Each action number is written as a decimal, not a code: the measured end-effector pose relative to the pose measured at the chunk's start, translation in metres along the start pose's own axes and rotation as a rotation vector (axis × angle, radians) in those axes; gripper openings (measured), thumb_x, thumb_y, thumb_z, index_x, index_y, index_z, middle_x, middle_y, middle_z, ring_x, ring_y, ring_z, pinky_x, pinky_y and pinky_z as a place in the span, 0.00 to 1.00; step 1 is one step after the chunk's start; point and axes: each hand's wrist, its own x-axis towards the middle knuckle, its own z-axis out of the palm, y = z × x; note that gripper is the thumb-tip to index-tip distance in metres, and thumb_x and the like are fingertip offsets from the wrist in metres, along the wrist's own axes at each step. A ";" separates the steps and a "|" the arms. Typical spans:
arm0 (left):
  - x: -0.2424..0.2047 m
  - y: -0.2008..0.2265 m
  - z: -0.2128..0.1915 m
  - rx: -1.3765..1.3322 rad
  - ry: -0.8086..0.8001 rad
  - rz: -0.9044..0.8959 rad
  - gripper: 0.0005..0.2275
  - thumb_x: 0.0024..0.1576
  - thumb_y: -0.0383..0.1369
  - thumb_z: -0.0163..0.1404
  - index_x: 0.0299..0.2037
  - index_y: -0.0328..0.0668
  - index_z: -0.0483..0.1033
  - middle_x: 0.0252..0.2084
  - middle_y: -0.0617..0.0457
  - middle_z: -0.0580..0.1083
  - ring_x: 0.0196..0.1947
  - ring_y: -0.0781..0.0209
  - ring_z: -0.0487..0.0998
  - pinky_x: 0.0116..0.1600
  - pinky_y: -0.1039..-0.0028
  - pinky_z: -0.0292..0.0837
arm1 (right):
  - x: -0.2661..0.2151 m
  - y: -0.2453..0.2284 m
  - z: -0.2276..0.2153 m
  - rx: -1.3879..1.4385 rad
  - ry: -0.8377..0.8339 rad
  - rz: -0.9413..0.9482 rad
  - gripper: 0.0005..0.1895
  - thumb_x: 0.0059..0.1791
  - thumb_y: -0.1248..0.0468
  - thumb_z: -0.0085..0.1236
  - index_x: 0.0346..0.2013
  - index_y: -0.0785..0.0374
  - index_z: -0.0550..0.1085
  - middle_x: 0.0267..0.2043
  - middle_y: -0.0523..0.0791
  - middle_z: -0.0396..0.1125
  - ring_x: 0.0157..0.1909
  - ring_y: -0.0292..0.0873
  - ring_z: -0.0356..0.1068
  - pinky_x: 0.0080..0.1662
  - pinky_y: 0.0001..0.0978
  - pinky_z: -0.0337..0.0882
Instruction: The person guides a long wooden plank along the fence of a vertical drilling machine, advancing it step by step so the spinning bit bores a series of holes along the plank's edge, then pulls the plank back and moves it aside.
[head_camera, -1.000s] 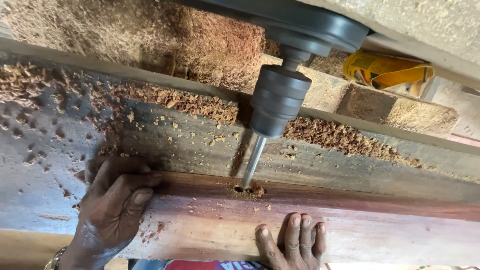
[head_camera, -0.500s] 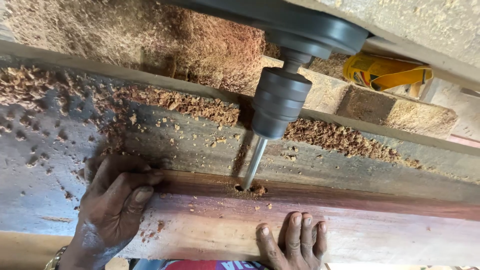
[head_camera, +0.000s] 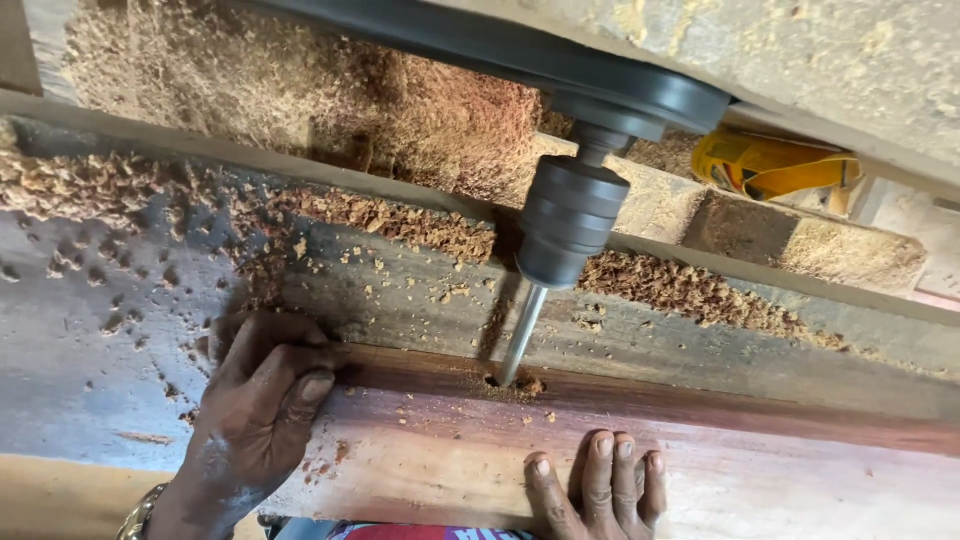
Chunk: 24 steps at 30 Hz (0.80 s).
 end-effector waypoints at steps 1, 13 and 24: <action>0.002 0.001 0.000 0.038 0.006 0.024 0.08 0.60 0.35 0.51 0.39 0.41 0.78 0.44 0.50 0.72 0.49 0.52 0.71 0.57 0.63 0.59 | -0.001 -0.001 -0.001 -0.010 -0.007 0.002 0.29 0.54 0.52 0.61 0.69 0.39 0.63 0.71 0.61 0.56 0.75 0.58 0.53 0.70 0.65 0.52; 0.010 -0.001 -0.002 0.084 0.008 0.087 0.08 0.61 0.37 0.49 0.38 0.41 0.76 0.44 0.49 0.72 0.50 0.51 0.71 0.59 0.62 0.57 | 0.001 0.003 0.002 -0.015 -0.013 -0.010 0.30 0.54 0.53 0.61 0.70 0.39 0.63 0.71 0.62 0.56 0.75 0.59 0.53 0.70 0.65 0.52; 0.011 -0.002 -0.002 0.099 0.001 0.094 0.07 0.61 0.35 0.49 0.39 0.42 0.76 0.45 0.48 0.72 0.51 0.50 0.70 0.61 0.59 0.57 | 0.001 0.012 0.004 -0.089 0.026 -0.103 0.29 0.56 0.61 0.60 0.71 0.41 0.63 0.68 0.63 0.59 0.73 0.61 0.57 0.69 0.64 0.56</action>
